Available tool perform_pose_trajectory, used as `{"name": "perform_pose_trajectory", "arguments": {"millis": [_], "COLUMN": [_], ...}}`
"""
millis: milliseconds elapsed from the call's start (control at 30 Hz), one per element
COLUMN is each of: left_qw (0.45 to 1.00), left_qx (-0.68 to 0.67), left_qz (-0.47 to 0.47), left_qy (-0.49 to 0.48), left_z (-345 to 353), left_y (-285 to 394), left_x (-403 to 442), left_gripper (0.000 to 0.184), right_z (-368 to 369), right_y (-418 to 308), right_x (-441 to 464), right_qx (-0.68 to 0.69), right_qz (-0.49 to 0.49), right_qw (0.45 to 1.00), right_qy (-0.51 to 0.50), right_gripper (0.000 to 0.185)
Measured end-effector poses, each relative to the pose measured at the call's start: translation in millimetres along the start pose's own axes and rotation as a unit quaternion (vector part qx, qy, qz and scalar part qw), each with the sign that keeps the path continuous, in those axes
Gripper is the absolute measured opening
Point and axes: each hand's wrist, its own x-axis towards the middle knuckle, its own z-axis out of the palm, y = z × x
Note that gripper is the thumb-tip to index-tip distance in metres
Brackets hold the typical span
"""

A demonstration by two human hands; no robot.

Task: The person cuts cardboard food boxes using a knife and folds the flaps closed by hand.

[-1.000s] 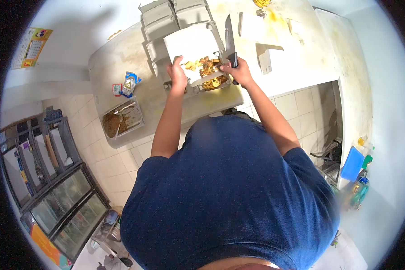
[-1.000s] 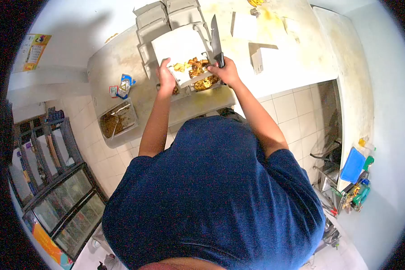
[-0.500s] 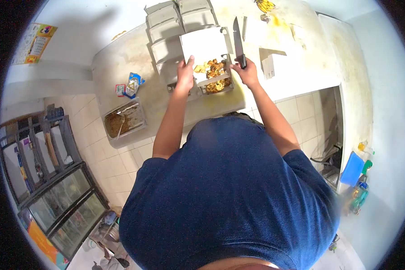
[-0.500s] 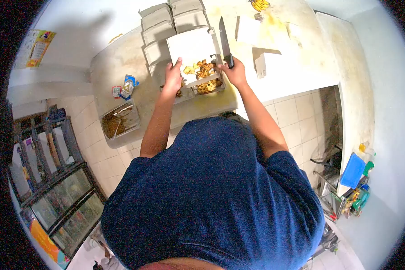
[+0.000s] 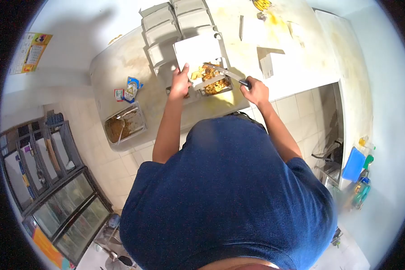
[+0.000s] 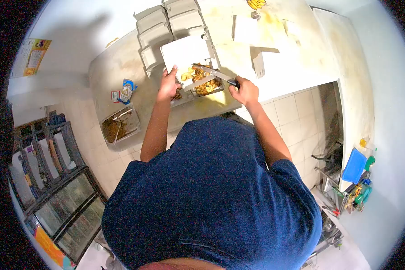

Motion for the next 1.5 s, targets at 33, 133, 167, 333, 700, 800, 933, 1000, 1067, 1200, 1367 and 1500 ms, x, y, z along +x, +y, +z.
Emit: {"name": "perform_pose_trajectory", "arguments": {"millis": [33,133,167,333,700,800,933,1000,1067,1200,1367,1500], "left_qw": [1.0,0.997,0.996,0.983,0.989,0.989,0.991,0.988,0.987,0.981,0.972,0.97], "left_qx": [0.003,-0.034,-0.037,-0.045,-0.037,-0.04,-0.08,-0.081,-0.078,-0.066,-0.104,-0.129], "left_qz": [-0.008,-0.026,-0.044,-0.104,-0.064,-0.069,-0.038,0.002,0.049,0.146,0.17,0.175], "left_qy": [0.006,-0.06,-0.071,-0.146,-0.127,-0.123,-0.102,-0.128,-0.132,-0.109,-0.121,-0.11], "left_z": [1.5,-10.7,-14.2,-21.9,-6.5,2.0,6.3,5.9,6.1,6.2,3.5,4.0], "left_y": [2.5,-5.1,-7.1,1.4,0.3,2.6,-6.0,-11.5,-15.7,-35.5,-44.4,-47.4], "left_x": [-2.1,13.5,18.7,23.2,19.5,13.2,20.3,22.8,21.1,20.9,16.8,17.3], "left_gripper": [0.042,0.045,0.045,0.048,0.051,0.051,0.05,0.047,0.041,0.032,0.027,0.025], "right_z": [-2.0,-9.8,-9.9,-0.2,-23.8,-15.5,-11.2,-9.7,-6.5,-39.6,-46.6,-40.9], "right_y": [-0.7,-4.1,-4.2,2.2,-23.0,-33.6,-41.1,-36.8,-26.1,-26.9,-11.4,-14.9], "right_x": [1.2,2.3,4.2,5.1,9.3,14.6,13.5,11.2,7.8,-6.6,-6.3,-4.1], "right_qx": [-0.017,-0.038,-0.033,-0.031,-0.037,-0.04,-0.077,-0.089,-0.084,-0.073,-0.072,-0.066], "right_qz": [-0.003,0.01,0.012,-0.026,-0.076,-0.089,-0.081,-0.081,-0.089,-0.05,0.0,0.035], "right_qw": [1.0,0.999,0.999,0.999,0.996,0.995,0.993,0.992,0.992,0.996,0.997,0.997], "right_qy": [0.009,-0.009,-0.012,-0.001,0.0,0.018,-0.023,-0.032,-0.022,-0.028,-0.007,-0.019], "right_gripper": [0.035,0.034,0.033,0.032,0.029,0.028,0.029,0.028,0.027,0.027,0.028,0.029]}}
